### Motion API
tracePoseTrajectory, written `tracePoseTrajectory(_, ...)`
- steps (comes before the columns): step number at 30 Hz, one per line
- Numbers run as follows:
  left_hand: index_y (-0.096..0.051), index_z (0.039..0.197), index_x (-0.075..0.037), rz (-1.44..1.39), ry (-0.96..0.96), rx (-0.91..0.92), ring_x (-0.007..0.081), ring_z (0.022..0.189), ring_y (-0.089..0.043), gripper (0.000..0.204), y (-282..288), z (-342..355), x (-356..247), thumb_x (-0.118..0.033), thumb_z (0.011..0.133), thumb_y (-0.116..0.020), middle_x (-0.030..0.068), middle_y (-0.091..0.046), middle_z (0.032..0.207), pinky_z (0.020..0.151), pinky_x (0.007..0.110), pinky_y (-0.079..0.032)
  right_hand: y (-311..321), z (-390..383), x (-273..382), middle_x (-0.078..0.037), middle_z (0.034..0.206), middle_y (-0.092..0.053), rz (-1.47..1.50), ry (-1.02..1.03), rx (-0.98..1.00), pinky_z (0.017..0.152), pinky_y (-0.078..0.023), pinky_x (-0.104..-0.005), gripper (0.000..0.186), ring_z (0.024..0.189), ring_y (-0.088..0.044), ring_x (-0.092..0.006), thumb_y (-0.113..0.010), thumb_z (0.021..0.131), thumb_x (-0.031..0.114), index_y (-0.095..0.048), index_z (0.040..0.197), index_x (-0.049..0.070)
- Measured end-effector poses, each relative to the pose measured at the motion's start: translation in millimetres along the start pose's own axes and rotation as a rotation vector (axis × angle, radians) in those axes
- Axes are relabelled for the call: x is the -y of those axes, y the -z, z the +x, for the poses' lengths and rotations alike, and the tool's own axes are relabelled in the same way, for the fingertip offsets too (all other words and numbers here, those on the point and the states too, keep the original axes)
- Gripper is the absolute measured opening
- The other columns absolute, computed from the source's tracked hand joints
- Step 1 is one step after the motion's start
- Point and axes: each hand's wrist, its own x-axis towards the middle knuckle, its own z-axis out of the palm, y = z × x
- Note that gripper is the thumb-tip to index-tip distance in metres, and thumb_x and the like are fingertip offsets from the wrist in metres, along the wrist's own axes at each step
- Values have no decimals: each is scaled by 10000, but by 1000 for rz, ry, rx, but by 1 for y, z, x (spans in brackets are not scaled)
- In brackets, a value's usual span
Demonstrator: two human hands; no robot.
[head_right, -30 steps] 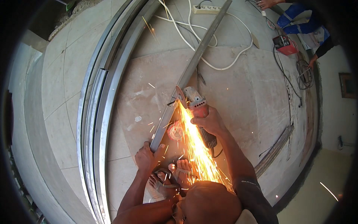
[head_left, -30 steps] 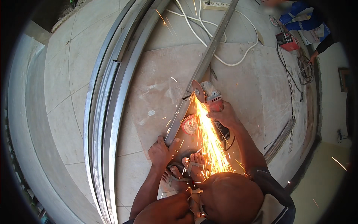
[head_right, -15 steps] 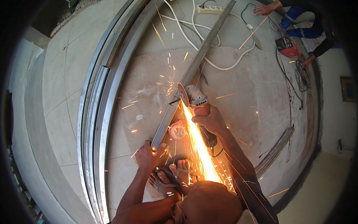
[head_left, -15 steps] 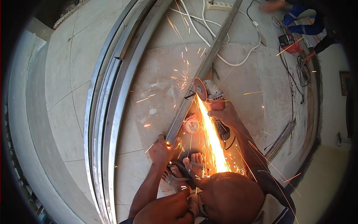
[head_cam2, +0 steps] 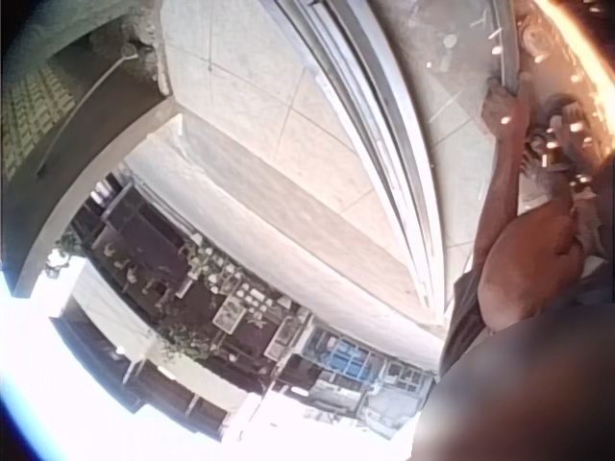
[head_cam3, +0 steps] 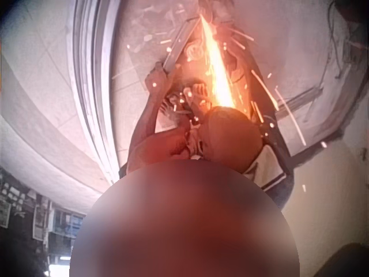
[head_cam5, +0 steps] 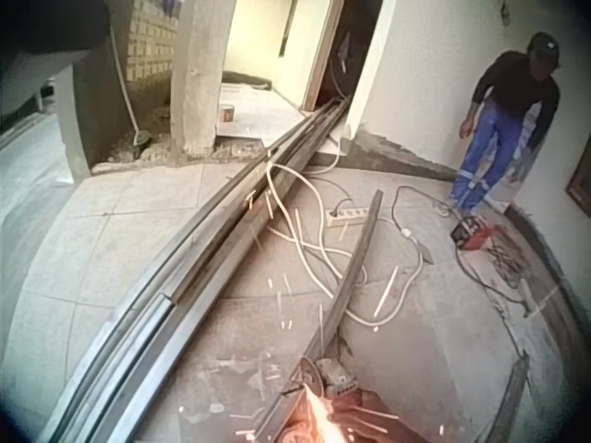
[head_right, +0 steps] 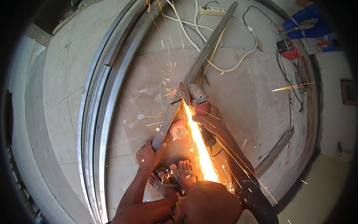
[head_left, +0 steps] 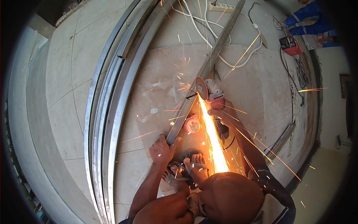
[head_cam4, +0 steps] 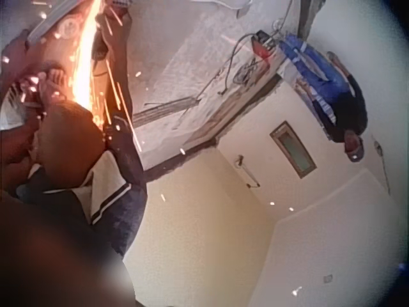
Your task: Cutting metal profiles using an angle grinder.
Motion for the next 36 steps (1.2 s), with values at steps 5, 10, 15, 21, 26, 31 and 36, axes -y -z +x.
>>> tracePoseTrajectory(5, -623, 869, -53, -10, 9, -12, 353, 632, -725, 683, -2, -3, -1, -734, 868, -669, 184, -701, 697, 574, 441, -581, 3, 1, -9, -39, 999, -693, -91, 16, -13, 793, -552, -316, 506, 882, -650, -137, -897, 715, 153, -682, 1151, 12)
tracePoseTrajectory(10, -604, 847, -60, -9, -19, -7, 346, 615, -722, 689, 1, -2, 1, -747, 871, -655, 179, -684, 661, 564, 435, -577, 1, 0, -10, -55, 1029, -708, -140, 55, -24, 791, -554, -329, 501, 889, -653, -140, -901, 714, 170, -685, 1134, 3)
tracePoseTrajectory(15, -592, 831, -64, -30, 13, 11, 360, 602, -712, 674, 4, -1, -3, -732, 868, -673, 188, -667, 642, 553, 457, -570, -6, 0, -7, -56, 1053, -722, 97, 89, 12, 798, -562, -338, 508, 904, -668, -148, -907, 722, 226, -696, 1132, 12)
tracePoseTrajectory(21, -597, 852, -59, -27, -16, -40, 374, 612, -710, 669, -3, -2, 4, -723, 868, -680, 190, -681, 673, 545, 470, -569, -7, 10, -26, -46, 982, -715, 74, 56, -63, 759, -560, -317, 410, 853, -657, -126, -869, 773, 144, -684, 1123, 35)
tracePoseTrajectory(26, -611, 887, -47, -44, 29, 37, 379, 626, -713, 672, 4, -1, -4, -713, 863, -690, 187, -692, 695, 561, 475, -573, -9, 5, -8, -29, 918, -714, -125, -73, -88, 701, -540, -289, 347, 821, -645, -84, -860, 776, 135, -696, 1064, 30)
tracePoseTrajectory(31, -623, 925, -35, -174, 13, -9, 386, 656, -721, 668, 1, -3, -1, -697, 868, -693, 194, -699, 713, 596, 485, -579, -12, 10, -27, -21, 878, -693, 30, 99, -114, 624, -516, -305, 302, 722, -621, -92, -839, 783, 110, -700, 1035, 19)
tracePoseTrajectory(36, -613, 926, -42, -91, 28, 57, 406, 709, -728, 642, -8, -2, 4, -674, 865, -713, 198, -705, 733, 643, 510, -584, -12, 16, -24, -38, 945, -690, 180, 105, -14, 753, -554, -314, 436, 851, -654, -126, -840, 786, 78, -679, 1186, 13)
